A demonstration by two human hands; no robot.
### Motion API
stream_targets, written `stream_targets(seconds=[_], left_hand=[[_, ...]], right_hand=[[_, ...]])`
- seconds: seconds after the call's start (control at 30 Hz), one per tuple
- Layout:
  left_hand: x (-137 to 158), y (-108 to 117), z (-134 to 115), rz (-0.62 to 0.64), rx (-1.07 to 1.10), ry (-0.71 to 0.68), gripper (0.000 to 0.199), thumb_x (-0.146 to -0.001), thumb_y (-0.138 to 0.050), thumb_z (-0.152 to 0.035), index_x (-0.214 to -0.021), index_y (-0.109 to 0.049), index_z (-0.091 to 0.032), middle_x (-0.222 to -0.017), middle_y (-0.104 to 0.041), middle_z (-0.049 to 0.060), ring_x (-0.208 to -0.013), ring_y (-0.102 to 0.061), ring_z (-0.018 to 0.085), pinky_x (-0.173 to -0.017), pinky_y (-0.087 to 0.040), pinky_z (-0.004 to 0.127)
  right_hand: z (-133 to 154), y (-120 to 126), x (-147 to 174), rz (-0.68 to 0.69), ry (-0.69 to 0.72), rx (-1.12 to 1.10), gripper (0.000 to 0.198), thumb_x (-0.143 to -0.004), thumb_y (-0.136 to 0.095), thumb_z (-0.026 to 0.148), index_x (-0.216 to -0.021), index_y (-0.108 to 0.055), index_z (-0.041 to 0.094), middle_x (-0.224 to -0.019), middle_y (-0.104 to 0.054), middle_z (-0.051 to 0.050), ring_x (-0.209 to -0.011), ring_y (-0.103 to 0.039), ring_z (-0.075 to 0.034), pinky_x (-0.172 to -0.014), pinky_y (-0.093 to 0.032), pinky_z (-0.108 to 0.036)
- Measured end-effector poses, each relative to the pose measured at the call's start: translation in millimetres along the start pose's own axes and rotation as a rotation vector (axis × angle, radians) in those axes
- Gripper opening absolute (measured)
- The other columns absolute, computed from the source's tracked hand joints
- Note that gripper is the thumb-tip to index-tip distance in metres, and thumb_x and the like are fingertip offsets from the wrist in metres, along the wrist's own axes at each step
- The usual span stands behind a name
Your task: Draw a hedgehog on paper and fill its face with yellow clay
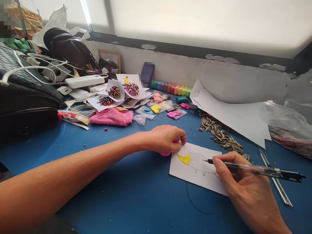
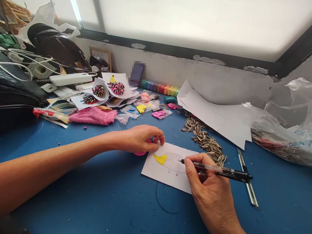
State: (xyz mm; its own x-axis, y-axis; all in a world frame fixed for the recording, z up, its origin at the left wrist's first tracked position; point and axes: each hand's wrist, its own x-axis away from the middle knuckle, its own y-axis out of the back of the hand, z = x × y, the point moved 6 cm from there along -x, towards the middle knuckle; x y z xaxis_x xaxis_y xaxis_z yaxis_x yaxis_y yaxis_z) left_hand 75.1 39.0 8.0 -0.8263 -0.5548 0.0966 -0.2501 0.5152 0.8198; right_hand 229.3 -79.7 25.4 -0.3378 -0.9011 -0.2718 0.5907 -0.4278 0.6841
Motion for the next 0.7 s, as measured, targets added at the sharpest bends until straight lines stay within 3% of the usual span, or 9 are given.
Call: stream_targets(seconds=[0.47,0.7], left_hand=[[-1,0,-1,0.001,-0.013,0.003,0.026,-0.081,-0.054,-0.018,-0.104,-0.066,-0.022,-0.098,-0.068,-0.001,-0.082,-0.059,0.013,-0.065,-0.038,0.021],[0,1,-2,0.004,-0.008,0.013,0.027,-0.080,-0.054,-0.017,-0.104,-0.066,-0.022,-0.098,-0.068,-0.001,-0.082,-0.059,0.013,-0.064,-0.038,0.021]], right_hand=[[-4,-5,3,0.038,0.081,0.019,0.023,-0.081,-0.059,0.046,-0.072,-0.064,0.025,-0.048,-0.052,0.005,-0.040,-0.044,-0.011,-0.034,-0.032,-0.023],[-4,-4,3,0.026,0.084,0.025,0.023,-0.081,-0.059,0.045,-0.070,-0.064,0.025,-0.060,-0.061,0.002,-0.047,-0.051,-0.012,-0.041,-0.040,-0.022]])
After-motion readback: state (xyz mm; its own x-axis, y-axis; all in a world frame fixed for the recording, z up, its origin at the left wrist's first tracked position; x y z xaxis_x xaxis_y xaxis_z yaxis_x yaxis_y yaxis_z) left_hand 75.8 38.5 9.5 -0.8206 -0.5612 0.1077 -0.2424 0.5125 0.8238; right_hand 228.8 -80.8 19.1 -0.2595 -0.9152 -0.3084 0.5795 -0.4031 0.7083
